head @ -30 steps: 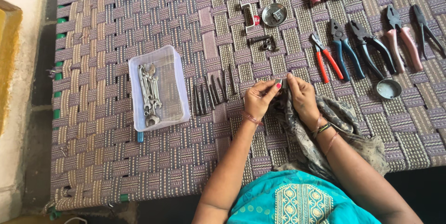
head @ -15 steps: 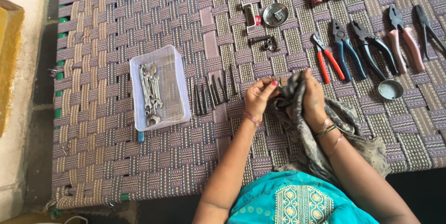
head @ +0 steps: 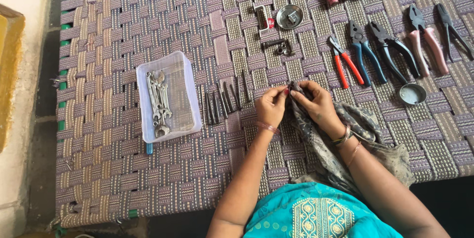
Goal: The person cleans a small metal part by hand using a cloth, then places the part down on the surface among other tools and hardware.
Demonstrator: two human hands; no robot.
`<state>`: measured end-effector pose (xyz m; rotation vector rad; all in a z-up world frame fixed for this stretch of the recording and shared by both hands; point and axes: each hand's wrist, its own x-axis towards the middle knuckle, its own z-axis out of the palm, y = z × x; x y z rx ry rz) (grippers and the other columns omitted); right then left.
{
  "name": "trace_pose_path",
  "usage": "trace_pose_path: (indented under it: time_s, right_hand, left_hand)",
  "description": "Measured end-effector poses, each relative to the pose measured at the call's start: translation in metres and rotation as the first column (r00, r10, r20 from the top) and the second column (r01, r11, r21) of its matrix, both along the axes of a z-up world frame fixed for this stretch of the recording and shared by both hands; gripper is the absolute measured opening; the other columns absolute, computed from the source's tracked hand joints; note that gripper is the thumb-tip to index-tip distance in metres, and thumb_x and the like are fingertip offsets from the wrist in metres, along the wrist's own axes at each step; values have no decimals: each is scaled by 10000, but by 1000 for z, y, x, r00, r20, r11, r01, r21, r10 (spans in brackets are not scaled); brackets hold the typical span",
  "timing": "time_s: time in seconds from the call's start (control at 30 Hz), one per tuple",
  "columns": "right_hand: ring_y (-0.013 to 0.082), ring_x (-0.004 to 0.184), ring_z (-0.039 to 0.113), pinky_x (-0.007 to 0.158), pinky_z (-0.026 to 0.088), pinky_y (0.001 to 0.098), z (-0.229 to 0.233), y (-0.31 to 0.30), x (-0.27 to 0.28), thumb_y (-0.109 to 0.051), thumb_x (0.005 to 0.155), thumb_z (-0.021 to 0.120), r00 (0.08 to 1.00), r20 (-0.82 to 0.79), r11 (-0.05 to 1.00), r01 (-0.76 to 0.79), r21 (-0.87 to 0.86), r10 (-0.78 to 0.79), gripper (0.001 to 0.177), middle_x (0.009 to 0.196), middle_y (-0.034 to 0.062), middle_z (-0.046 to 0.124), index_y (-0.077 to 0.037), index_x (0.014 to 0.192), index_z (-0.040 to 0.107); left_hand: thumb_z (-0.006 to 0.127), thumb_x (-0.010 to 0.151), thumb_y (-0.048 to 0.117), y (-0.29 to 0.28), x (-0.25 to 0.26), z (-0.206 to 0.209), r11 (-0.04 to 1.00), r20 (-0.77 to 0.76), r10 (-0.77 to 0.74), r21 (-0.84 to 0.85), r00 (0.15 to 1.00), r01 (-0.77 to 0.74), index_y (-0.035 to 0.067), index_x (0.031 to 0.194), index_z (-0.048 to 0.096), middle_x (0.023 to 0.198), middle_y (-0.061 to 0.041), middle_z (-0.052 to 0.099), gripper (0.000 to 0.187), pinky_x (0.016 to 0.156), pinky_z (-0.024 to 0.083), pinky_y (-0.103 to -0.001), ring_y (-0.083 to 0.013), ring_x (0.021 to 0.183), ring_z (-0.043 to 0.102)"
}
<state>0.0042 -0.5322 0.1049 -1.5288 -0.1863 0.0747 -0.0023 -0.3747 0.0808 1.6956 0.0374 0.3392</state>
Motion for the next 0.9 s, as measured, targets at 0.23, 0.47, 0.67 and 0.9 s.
trace_pose_path:
  time_s: [0.23, 0.47, 0.67, 0.9]
  right_hand:
    - [296, 705, 522, 657, 431, 398, -9, 0, -4, -224, 1124, 596, 947, 285, 795, 284, -536, -146, 268, 855, 193, 558, 13, 1013, 542]
    - [227, 545, 428, 522, 370, 386, 16, 3, -4, -302, 1089, 587, 933, 166, 836, 359, -415, -318, 417, 632, 155, 509, 17, 821, 600]
    - [110, 471, 385, 457, 310, 348, 32, 7, -7, -318, 1069, 613, 906, 239, 801, 421, -425, -350, 449, 545, 86, 481, 3, 756, 634]
    - [80, 528, 328, 476, 263, 350, 12, 5, -4, -297, 1104, 651, 910, 165, 814, 414, -407, -381, 520, 545, 90, 415, 27, 703, 583]
  left_hand:
    - [762, 954, 284, -21, -21, 32, 982, -58, -45, 181, 997, 55, 61, 993, 811, 759, -1, 735, 231, 503, 439, -220, -41, 579, 624]
    - [790, 928, 281, -33, -25, 18, 995, -145, -86, -57, 986, 79, 18, 1028, 801, 751, -6, 747, 282, 539, 447, -197, -13, 616, 575]
    - [777, 937, 251, -29, -18, 0, 964, -216, -179, -235, 960, 127, -2, 1060, 790, 839, 6, 774, 282, 625, 509, -175, -16, 705, 655]
    - [743, 962, 158, -26, -13, -20, 915, -248, -192, -395, 950, 82, -14, 1082, 777, 886, -57, 771, 213, 661, 581, -226, -86, 718, 689]
